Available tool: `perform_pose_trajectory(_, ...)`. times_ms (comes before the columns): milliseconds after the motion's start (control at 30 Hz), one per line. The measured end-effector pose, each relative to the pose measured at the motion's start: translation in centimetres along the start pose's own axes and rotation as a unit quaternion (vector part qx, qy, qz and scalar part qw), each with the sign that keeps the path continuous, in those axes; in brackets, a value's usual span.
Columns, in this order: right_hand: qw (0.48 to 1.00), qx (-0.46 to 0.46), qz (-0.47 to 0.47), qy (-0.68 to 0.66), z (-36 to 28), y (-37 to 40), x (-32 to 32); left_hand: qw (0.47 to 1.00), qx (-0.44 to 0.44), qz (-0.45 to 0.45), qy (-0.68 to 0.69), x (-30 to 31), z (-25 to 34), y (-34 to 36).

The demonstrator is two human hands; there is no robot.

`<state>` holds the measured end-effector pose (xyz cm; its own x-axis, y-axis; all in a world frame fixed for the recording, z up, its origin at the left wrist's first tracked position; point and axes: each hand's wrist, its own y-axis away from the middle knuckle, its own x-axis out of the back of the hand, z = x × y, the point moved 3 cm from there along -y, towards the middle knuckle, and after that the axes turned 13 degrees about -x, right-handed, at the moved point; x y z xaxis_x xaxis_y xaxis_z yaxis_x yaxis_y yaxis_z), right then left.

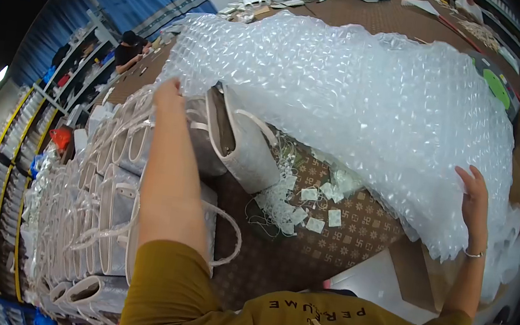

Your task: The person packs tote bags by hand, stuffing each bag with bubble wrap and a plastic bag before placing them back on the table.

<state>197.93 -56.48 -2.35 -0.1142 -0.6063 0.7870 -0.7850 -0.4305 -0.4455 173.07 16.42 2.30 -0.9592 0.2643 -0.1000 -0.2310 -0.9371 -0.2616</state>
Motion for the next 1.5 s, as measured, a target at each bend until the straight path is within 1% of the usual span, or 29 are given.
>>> perform_pose_trajectory(67,0.999,-0.027,-0.026,-0.007,0.8,1.4,-0.4,0.998,-0.022,0.008,0.054,-0.1,-0.1,0.9)
perform_pose_trajectory(167,0.997,-0.048,-0.043,-0.033,2.4,4.3,-1.0,0.985,0.008,0.174,-0.001,1.5,-1.4,3.8)
perform_pose_trajectory(233,0.995,-0.062,-0.020,-0.081,4.0,4.8,-1.1,0.988,0.095,0.121,0.005,0.8,-4.1,4.2)
perform_pose_trajectory(267,0.995,-0.059,-0.008,-0.080,4.9,4.9,-1.4,0.989,0.089,0.117,0.014,0.6,-4.0,4.2)
perform_pose_trajectory(333,0.997,-0.066,-0.037,0.027,7.2,5.3,-2.6,0.983,0.065,0.093,-0.145,0.6,-3.9,4.9)
perform_pose_trajectory(367,0.993,-0.071,-0.055,0.080,7.6,5.5,-2.7,0.984,0.064,0.090,-0.140,0.5,-2.2,7.0)
perform_pose_trajectory(400,0.993,-0.072,-0.049,0.083,4.3,5.2,-1.2,0.938,0.044,0.109,-0.326,0.6,1.9,10.1)
perform_pose_trajectory(433,0.978,-0.127,-0.076,0.148,-0.3,5.5,-0.3,0.856,0.023,0.125,-0.501,0.7,4.5,12.2)
perform_pose_trajectory(467,0.955,-0.180,-0.104,0.210,-4.9,5.9,0.5,0.858,0.022,0.124,-0.498,0.9,4.5,12.6)
perform_pose_trajectory(500,0.924,-0.234,-0.133,0.271,-7.2,5.7,1.6,0.872,-0.005,0.167,-0.460,1.3,4.6,12.9)
perform_pose_trajectory(567,0.991,-0.049,-0.064,0.104,-13.7,4.5,0.3,0.885,-0.055,0.241,-0.393,2.1,3.9,14.0)
perform_pose_trajectory(600,0.996,-0.014,-0.082,0.037,-17.5,3.9,-1.2,0.883,-0.052,0.232,-0.405,2.2,2.9,14.9)
perform_pose_trajectory(633,0.994,0.061,-0.039,0.078,-22.3,3.4,-1.8,0.905,-0.041,0.237,-0.351,2.4,1.8,15.5)
perform_pose_trajectory(667,0.991,0.100,-0.061,0.068,-25.0,2.3,-3.4,0.925,-0.034,0.243,-0.291,2.4,1.0,15.9)
perform_pose_trajectory(733,0.979,0.163,0.083,0.094,-27.0,-0.2,-7.9,0.942,-0.035,0.246,-0.224,2.1,0.0,15.3)
perform_pose_trajectory(767,0.979,0.158,0.092,0.092,-27.4,-0.9,-8.6,0.962,-0.002,0.205,-0.182,2.1,-0.7,14.2)
perform_pose_trajectory(833,0.993,0.038,-0.110,-0.031,-27.5,-2.1,-10.5,0.986,0.065,0.119,-0.101,2.1,-1.3,12.3)
perform_pose_trajectory(867,0.993,0.038,-0.104,-0.035,-27.6,-2.0,-10.7,0.986,0.058,0.118,-0.099,2.0,0.0,12.3)
perform_pose_trajectory(967,0.987,0.120,0.005,-0.107,-26.6,0.6,-10.6,0.989,0.142,0.029,0.001,1.0,1.0,14.1)
perform_pose_trajectory(1000,0.988,0.115,0.001,-0.104,-26.2,0.9,-11.1,0.989,0.148,0.025,-0.002,1.3,0.7,13.8)
perform_pose_trajectory(1100,0.972,0.195,0.036,-0.126,-25.0,2.7,-11.7,0.992,0.099,-0.038,0.063,2.4,-0.5,10.9)
perform_pose_trajectory(1133,0.974,0.187,0.035,-0.123,-24.6,3.3,-11.5,0.992,0.104,-0.045,0.060,2.2,-0.8,11.1)
perform_pose_trajectory(1233,0.969,0.151,0.036,-0.191,-24.7,3.9,-10.4,0.993,0.014,0.105,-0.044,3.7,0.0,10.9)
perform_pose_trajectory(1267,0.968,0.155,0.042,-0.192,-24.9,3.6,-10.0,0.994,0.008,0.106,-0.039,3.5,1.2,11.7)
perform_pose_trajectory(1367,0.929,0.128,0.045,-0.343,-23.8,3.5,-8.4,0.972,0.095,0.011,0.216,1.3,2.8,14.7)
perform_pose_trajectory(1400,0.931,0.121,0.052,-0.341,-23.4,3.6,-8.4,0.972,0.096,0.001,0.215,1.7,2.4,13.3)
perform_pose_trajectory(1433,0.945,0.143,0.035,-0.293,-23.1,3.7,-8.9,0.973,0.036,0.005,0.226,3.0,1.5,10.1)
perform_pose_trajectory(1467,0.956,0.165,0.014,-0.244,-23.0,3.7,-9.7,0.971,-0.024,0.011,0.238,2.9,2.9,10.5)
perform_pose_trajectory(1500,0.963,0.186,-0.008,-0.195,-22.9,3.8,-10.6,0.973,-0.127,0.051,0.184,3.6,5.0,10.6)
